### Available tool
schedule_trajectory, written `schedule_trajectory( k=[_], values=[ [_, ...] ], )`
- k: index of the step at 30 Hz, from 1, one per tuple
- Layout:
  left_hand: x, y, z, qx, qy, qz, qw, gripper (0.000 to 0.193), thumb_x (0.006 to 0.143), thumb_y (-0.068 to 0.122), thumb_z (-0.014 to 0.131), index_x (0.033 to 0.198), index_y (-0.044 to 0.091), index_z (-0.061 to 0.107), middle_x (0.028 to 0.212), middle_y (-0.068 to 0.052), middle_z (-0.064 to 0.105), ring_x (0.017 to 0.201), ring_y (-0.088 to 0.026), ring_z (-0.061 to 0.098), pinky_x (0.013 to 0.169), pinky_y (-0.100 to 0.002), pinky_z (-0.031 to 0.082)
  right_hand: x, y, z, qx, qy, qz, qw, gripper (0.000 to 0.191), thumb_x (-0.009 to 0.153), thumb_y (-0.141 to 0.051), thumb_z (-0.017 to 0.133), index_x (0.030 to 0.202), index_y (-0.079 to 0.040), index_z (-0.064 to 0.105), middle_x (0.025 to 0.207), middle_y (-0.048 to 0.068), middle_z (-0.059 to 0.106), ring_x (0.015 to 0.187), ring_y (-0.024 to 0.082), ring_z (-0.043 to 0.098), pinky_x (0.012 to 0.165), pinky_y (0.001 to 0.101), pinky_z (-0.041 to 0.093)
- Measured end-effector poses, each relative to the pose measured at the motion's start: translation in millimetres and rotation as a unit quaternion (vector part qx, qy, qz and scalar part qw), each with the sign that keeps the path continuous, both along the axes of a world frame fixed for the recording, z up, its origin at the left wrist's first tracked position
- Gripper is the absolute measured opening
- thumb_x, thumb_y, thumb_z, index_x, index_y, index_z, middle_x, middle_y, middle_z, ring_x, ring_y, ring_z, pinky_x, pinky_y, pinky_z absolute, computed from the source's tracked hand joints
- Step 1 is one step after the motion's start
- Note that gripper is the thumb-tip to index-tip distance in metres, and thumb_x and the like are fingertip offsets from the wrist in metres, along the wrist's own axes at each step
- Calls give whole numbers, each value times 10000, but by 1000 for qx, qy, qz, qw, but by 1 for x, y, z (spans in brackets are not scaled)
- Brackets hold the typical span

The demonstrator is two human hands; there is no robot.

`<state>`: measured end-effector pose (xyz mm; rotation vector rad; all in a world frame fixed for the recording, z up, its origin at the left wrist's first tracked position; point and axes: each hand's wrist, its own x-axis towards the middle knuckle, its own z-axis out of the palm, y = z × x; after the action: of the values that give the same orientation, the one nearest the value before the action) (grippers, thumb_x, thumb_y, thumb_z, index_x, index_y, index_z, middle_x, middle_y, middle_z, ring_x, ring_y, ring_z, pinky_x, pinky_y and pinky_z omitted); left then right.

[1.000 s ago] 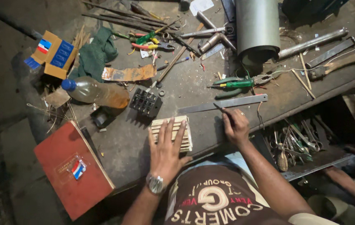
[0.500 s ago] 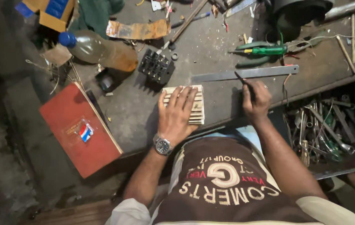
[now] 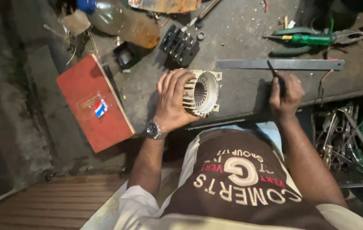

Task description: The person uses a screwdriver to pry and scrape slots in a cylindrical metal component with radial fins, then flips it to scrape the inner surface. The person works at a cluttered workbench with various tools and parts visible.

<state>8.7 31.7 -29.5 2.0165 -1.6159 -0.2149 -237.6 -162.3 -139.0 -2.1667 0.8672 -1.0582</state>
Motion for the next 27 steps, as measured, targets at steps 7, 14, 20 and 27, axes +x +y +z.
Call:
schedule_trajectory(
  k=[7, 14, 20, 27],
  values=[
    [-31, 10, -5, -30, 206, 28, 978, 1190, 502, 335, 1041, 1470, 90, 392, 1433, -132, 486, 1374, -338, 491, 1197, -471, 424, -4, -3, -12, 16, 1, 4, 1000, 123, 1059, -1, 640, 1171, 27, 682, 981, 204, 661, 887, 392, 642, 810, 456, 503],
    [-49, -5, -10, -52, 212, 55, 974, 1205, 488, 312, 1066, 1461, 105, 387, 1405, -133, 473, 1342, -337, 502, 1181, -446, 445, -11, -9, -30, 28, -8, -13, 1000, 108, 1079, -6, 640, 1175, 34, 670, 1011, 215, 669, 915, 378, 673, 838, 442, 536],
    [-58, -2, 18, -75, 264, 68, 959, 1227, 503, 324, 1071, 1482, 81, 373, 1397, -128, 455, 1358, -292, 494, 1204, -411, 449, -12, -8, -42, 54, -8, -3, 998, 123, 1123, -32, 617, 1200, 44, 676, 1021, 202, 673, 884, 353, 674, 797, 413, 526],
    [-67, -1, 44, -91, 425, 47, 900, 1222, 532, 290, 1057, 1514, 56, 369, 1394, -104, 440, 1309, -205, 498, 1176, -345, 434, -14, -9, -43, 57, -25, -5, 998, 150, 1136, -88, 616, 1168, 51, 663, 984, 197, 656, 837, 339, 657, 773, 413, 511]
  ],
)
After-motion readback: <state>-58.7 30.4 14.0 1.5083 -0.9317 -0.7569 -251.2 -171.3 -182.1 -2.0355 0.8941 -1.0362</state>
